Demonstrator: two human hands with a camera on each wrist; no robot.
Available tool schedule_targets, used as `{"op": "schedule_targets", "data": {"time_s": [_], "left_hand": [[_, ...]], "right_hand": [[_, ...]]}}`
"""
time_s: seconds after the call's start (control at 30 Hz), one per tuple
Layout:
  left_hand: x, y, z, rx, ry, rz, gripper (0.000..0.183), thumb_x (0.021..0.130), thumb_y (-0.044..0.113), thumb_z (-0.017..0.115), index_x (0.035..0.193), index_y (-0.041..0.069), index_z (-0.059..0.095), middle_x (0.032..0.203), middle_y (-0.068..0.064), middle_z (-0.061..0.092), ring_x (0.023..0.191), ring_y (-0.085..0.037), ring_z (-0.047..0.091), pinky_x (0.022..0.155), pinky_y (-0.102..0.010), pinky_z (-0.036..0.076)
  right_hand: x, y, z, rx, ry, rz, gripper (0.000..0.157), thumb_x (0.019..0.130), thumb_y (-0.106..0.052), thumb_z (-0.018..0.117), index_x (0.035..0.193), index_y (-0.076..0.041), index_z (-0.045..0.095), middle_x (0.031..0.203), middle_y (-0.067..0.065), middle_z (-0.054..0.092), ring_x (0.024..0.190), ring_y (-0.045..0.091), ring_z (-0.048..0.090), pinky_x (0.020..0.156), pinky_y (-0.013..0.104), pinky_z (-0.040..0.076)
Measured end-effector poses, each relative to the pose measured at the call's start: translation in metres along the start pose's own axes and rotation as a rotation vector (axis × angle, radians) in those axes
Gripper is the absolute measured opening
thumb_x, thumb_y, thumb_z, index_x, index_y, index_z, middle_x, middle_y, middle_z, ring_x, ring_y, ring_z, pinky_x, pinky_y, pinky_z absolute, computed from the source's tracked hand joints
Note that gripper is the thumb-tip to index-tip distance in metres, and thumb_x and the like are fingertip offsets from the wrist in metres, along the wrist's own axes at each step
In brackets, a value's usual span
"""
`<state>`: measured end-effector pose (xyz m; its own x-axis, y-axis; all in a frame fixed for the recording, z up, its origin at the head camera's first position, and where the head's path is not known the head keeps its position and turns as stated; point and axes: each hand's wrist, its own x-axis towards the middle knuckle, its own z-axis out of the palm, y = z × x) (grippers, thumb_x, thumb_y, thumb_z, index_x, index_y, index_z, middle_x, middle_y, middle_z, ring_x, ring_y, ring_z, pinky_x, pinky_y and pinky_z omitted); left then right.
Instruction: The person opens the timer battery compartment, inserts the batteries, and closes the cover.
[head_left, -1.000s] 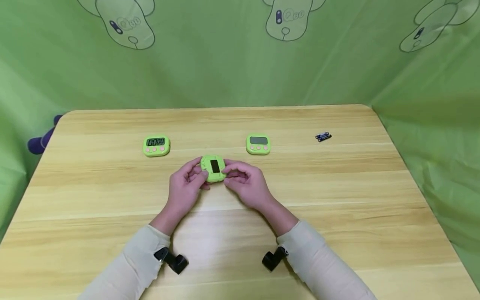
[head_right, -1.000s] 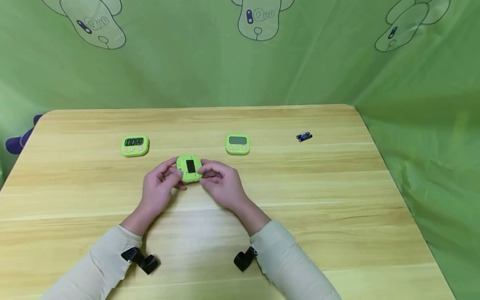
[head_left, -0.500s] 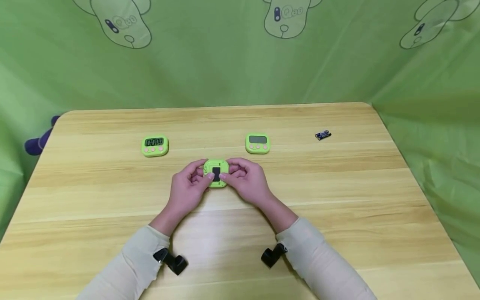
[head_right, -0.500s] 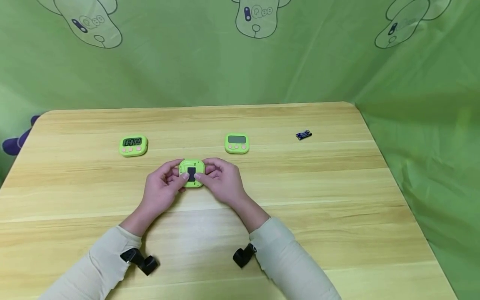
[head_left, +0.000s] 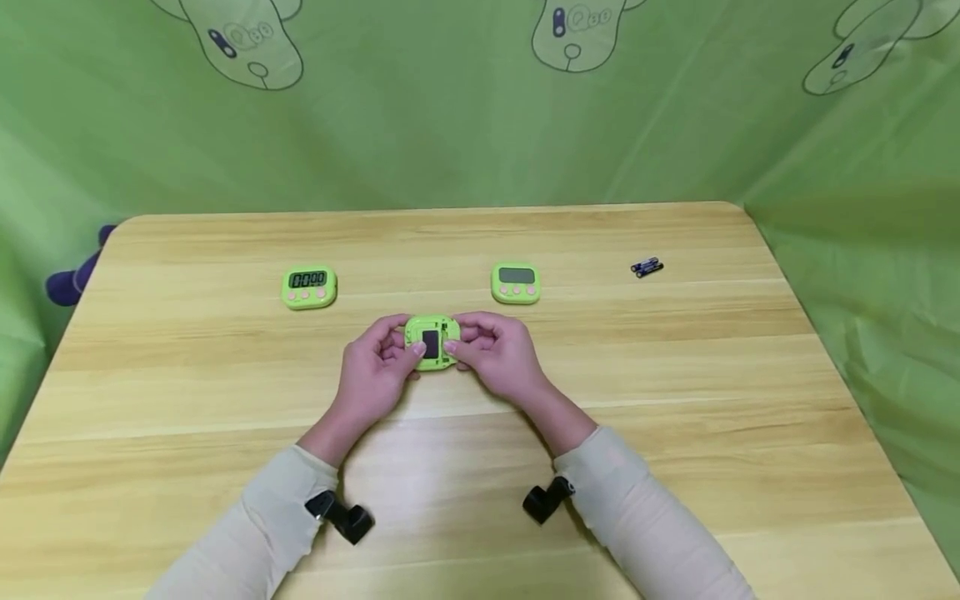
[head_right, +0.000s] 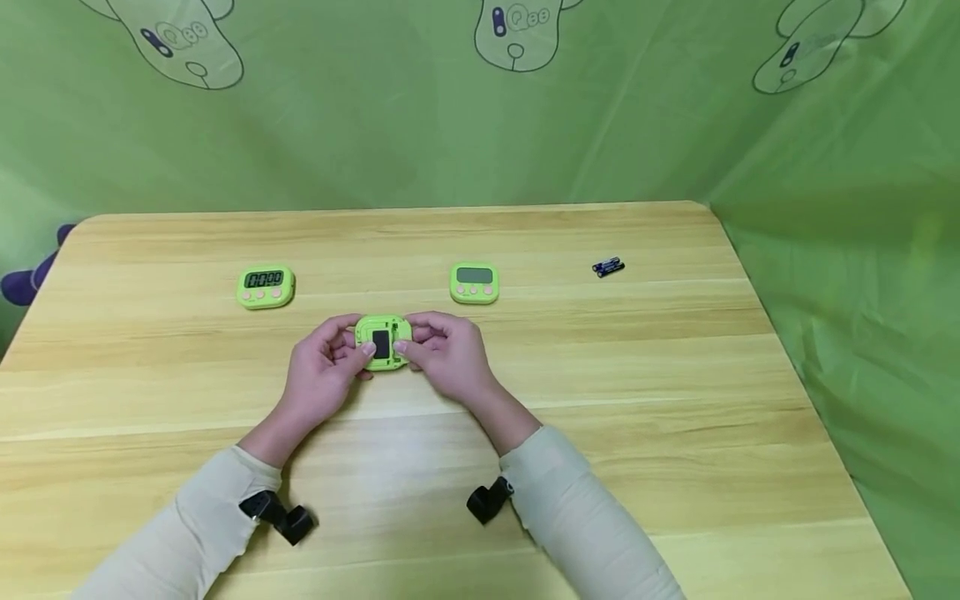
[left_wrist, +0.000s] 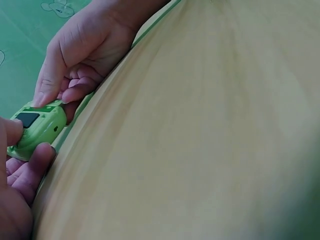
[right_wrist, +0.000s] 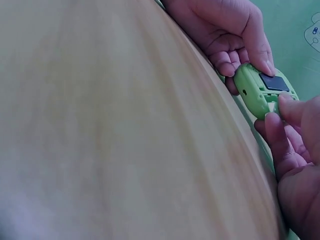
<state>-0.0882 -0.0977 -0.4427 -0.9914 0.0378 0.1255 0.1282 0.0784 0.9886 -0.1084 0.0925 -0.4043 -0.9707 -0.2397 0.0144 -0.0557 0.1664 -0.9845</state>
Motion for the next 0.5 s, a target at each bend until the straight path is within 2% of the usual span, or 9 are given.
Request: {"op": "schedule_targets", "data": {"time_s": [0.23,0.37,0.5], "left_hand": [[0.001,0.0,0.001,-0.015,0.029,-0.022,0.039,0.091,-0.003,0.07,0.128,-0.003,0.06,0.085,-0.016,0.065,0.063,-0.025,0.064,0.057,-0.035,0.061],[0.0,-0.002,0.0,-0.001,0.039,-0.021,0.039,0.091,-0.003,0.07,0.129,-0.003,0.06,0.085,-0.014,0.066,0.063,-0.025,0.063,0.056,-0.034,0.06],[0.0,-0.002,-0.001,0.007,0.047,-0.016,0.039,0.091,-0.002,0.07,0.129,-0.002,0.06,0.085,-0.014,0.066,0.063,-0.025,0.064,0.056,-0.035,0.06]], "right_hand": [[0.007,0.025,0.0,-0.043,0.096,0.011,0.029,0.082,0.004,0.08,0.11,0.006,0.072,0.083,0.019,0.071,0.07,0.034,0.069,0.063,0.033,0.062],[0.005,0.027,-0.001,-0.009,0.094,0.008,0.028,0.082,0.004,0.08,0.108,0.005,0.073,0.083,0.018,0.071,0.068,0.033,0.069,0.061,0.034,0.062],[0.003,0.023,-0.005,0.007,0.068,0.045,0.027,0.084,0.005,0.078,0.111,0.006,0.071,0.086,0.016,0.069,0.069,0.03,0.069,0.063,0.036,0.062]]}}
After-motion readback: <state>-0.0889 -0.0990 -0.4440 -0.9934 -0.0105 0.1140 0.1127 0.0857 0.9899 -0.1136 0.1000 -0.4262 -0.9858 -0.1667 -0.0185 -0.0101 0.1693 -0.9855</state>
